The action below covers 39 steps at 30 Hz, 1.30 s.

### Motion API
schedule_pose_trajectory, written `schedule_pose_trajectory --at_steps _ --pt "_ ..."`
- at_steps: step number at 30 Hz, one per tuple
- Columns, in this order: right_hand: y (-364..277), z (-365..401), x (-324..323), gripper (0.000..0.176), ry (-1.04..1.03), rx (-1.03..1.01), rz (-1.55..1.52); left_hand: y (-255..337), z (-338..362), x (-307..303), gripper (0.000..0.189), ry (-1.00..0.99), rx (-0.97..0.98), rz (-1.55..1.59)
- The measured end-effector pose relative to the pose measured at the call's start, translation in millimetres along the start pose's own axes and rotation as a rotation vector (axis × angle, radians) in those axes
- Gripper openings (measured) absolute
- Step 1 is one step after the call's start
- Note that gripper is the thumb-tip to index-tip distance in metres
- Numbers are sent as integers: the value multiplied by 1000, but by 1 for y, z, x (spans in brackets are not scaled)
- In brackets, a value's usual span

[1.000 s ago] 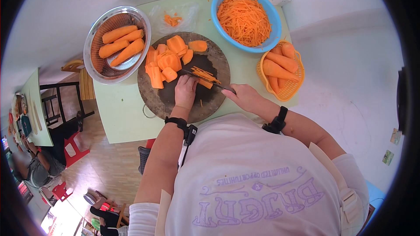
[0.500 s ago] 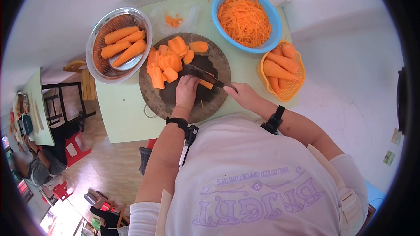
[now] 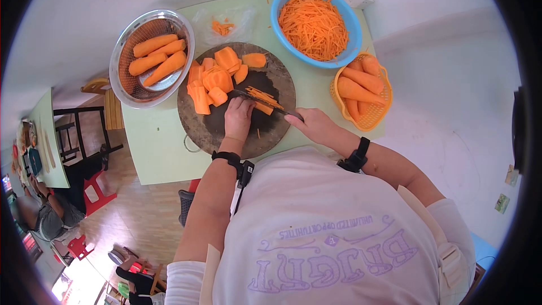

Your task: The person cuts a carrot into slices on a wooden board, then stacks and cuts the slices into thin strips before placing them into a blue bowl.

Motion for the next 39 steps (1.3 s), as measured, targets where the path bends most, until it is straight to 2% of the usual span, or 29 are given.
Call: schedule_pose_trajectory --at_steps 23,32,34,39 --pt "3 -11 3 56 -43 -1 60 1 0 -1 8 2 -3 26" --pt "18 -6 17 53 50 -33 -33 1 0 -1 8 -16 -3 2" --pt "25 -7 18 52 62 39 -151 1 -1 -1 8 -13 2 18" --pt "10 5 9 53 43 15 -89 -1 0 0 8 -5 8 6"
Point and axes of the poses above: each hand's wrist, its own z-axis away from the middle knuckle, its own x-axis out of the palm, y = z × x, the point moved 1 cm from there along -z, towards the middle knuckle, and after that the axes turned 13 degrees about -x, right-handed, at the moved point
